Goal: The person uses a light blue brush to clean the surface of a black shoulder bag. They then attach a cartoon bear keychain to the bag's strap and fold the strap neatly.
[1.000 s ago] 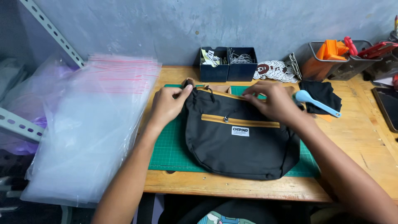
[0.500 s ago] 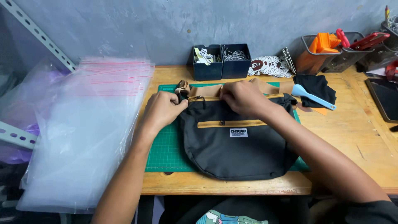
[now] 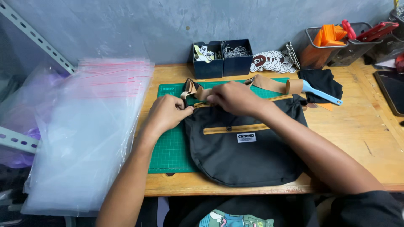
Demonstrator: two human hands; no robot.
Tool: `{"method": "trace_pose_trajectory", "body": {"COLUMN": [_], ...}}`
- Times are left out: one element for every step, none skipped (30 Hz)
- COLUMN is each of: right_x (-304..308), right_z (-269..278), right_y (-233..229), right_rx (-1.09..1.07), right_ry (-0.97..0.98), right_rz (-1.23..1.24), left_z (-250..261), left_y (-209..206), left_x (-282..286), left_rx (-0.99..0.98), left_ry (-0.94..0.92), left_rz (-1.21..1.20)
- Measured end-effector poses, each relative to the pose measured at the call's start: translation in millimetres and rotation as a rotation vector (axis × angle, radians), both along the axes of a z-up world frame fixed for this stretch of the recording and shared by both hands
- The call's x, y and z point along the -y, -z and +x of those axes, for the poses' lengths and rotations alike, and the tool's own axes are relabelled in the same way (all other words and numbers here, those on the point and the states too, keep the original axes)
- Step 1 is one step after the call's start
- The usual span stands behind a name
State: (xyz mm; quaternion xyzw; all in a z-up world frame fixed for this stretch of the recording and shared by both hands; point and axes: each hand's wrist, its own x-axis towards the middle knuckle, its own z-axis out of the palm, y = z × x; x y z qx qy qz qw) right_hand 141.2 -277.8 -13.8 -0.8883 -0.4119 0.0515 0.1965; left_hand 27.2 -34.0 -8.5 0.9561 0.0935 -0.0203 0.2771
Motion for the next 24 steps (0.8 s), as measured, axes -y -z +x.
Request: {"method": "trace_pose_trajectory", "body": {"right_x": [7, 14, 21, 31, 41, 51, 62, 74, 87, 101, 115, 131, 141, 153, 164, 163, 160, 158, 158, 157, 156, 159, 160, 161], "right_z": [2, 4, 7, 5, 5, 4, 6, 9, 11, 6, 0, -5, 5, 15, 25, 15, 5, -4, -2, 0, 3, 11, 21, 30], "right_y": [-5, -10, -16, -28, -40, -52, -56, -59, -62, -69, -76, -83, -73, -63, -52, -57, -61, -65, -61, -58, -55, -46, -38, -31], "right_rx": [-0.002, -0.1, -0.195, -0.194, -0.226, -0.257, -0.254, -0.291, -0.33, -0.33, -0.277, -0.221, -0.224, -0.265, -0.307, -0.309, -0.34, -0.37, -0.378, -0.364, -0.348, -0.353, -0.333, -0.312], "right_ry": [-0.001, -0.006, -0.013, -0.015, 0.023, 0.062, 0.062, 0.103, 0.147, 0.149, 0.239, 0.329, 0.334, 0.343, 0.355, 0.361, 0.38, 0.399, 0.407, 0.386, 0.366, 0.375, 0.34, 0.306], "right_rz": [-0.005, -0.008, -0.01, -0.016, -0.099, -0.182, -0.186, -0.195, -0.201, -0.204, -0.255, -0.304, -0.305, -0.257, -0.205, -0.2, -0.153, -0.104, -0.092, -0.064, -0.039, -0.029, 0.077, 0.184], "left_z": [-1, -2, -3, -3, -2, -1, -2, -2, -1, 1, 3, 5, 3, 0, -1, -5, -9, -13, -17, -21, -24, -22, -20, -19], "left_y": [-2, -4, -6, -5, -4, -4, -4, -4, -3, 0, 4, 8, 6, 4, 1, -1, -5, -8, -17, -26, -34, -35, -35, -34], "left_x": [0, -1, -2, -5, -8, -11, -16, -21, -25, -32, -38, -44, -42, -40, -38, -32, -27, -22, -8, 7, 22, 36, 49, 61], "left_rx": [-0.002, -0.014, -0.023, -0.022, -0.031, -0.041, -0.039, -0.054, -0.07, -0.071, -0.079, -0.086, -0.087, -0.087, -0.085, -0.084, 0.014, 0.113, 0.111, 0.264, 0.416, 0.414, 0.415, 0.412], "left_ry": [-0.001, -0.02, -0.042, -0.045, -0.067, -0.088, -0.089, -0.111, -0.13, -0.127, -0.159, -0.19, -0.185, -0.212, -0.236, -0.23, -0.226, -0.221, -0.209, -0.108, -0.006, 0.007, 0.168, 0.328], "left_rz": [-0.005, 0.031, 0.067, 0.062, 0.076, 0.091, 0.087, 0.113, 0.14, 0.137, 0.194, 0.25, 0.25, 0.291, 0.337, 0.341, 0.349, 0.355, 0.367, 0.334, 0.292, 0.298, 0.175, 0.051]}}
